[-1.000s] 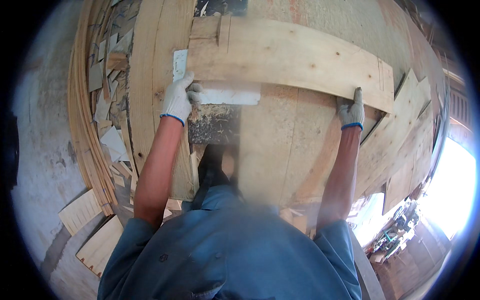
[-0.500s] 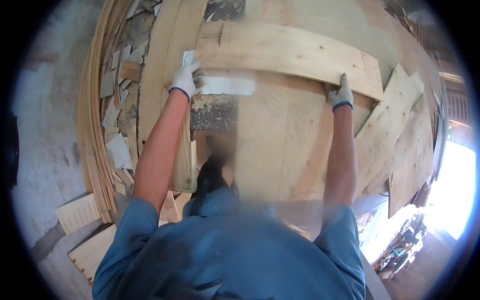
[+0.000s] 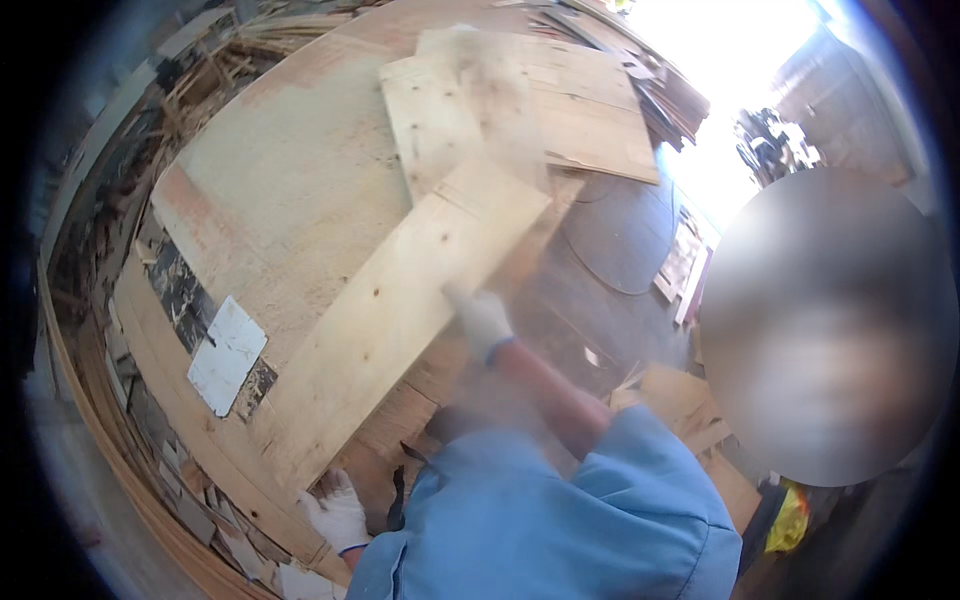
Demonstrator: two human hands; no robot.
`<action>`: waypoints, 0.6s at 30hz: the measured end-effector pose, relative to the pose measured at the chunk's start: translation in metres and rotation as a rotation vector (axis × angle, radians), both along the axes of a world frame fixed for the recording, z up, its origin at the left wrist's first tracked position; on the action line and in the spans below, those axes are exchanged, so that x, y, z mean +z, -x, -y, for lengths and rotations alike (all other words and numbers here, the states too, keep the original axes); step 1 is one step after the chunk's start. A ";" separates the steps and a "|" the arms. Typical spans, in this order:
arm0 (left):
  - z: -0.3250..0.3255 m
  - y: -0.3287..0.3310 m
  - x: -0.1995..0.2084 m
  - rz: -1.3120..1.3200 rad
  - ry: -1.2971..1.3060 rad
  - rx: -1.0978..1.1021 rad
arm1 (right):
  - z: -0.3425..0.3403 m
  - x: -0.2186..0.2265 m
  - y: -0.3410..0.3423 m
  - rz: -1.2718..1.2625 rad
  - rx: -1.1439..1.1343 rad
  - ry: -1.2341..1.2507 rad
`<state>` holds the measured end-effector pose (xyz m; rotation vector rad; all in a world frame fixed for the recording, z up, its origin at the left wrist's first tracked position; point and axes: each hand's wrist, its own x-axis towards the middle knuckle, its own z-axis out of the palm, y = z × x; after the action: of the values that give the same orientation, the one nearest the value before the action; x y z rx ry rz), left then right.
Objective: The person uses a table saw to cut multiple wooden planks into smaller pieces. They feed each plank through the saw, then stack the cut pieces on the table.
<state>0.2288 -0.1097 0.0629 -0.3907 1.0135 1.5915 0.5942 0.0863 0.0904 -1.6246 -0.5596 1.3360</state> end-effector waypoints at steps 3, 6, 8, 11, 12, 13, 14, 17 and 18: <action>0.017 -0.035 -0.025 0.093 -0.161 -0.108 | 0.081 -0.016 -0.022 0.726 0.419 -0.185; 0.018 -0.095 -0.011 0.054 -0.259 -0.296 | 0.148 0.048 -0.012 0.599 0.476 -0.269; 0.011 -0.120 0.000 0.075 -0.271 -0.270 | 0.181 -0.027 -0.002 0.071 0.315 -0.207; 0.003 -0.154 0.003 0.093 -0.275 -0.207 | 0.195 -0.052 -0.007 -0.413 0.135 -0.100; 0.002 -0.158 0.005 0.070 -0.276 -0.172 | 0.199 -0.018 -0.001 -0.412 0.131 -0.057; 0.001 -0.164 0.008 0.027 -0.238 -0.176 | 0.202 -0.010 -0.005 -0.484 0.145 0.007; 0.000 -0.168 0.008 -0.015 -0.195 -0.184 | 0.204 -0.003 -0.009 -0.552 0.153 0.074; 0.004 -0.146 -0.039 -0.092 -0.079 -0.300 | 0.217 -0.015 -0.031 -0.593 0.412 0.213; 0.007 -0.133 -0.057 -0.110 -0.050 -0.350 | 0.220 -0.006 -0.041 -0.324 0.596 0.162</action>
<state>0.3616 -0.1168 0.0058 -0.0848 1.0589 1.3285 0.6354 -0.1334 0.0841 -1.3685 -0.7861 2.0839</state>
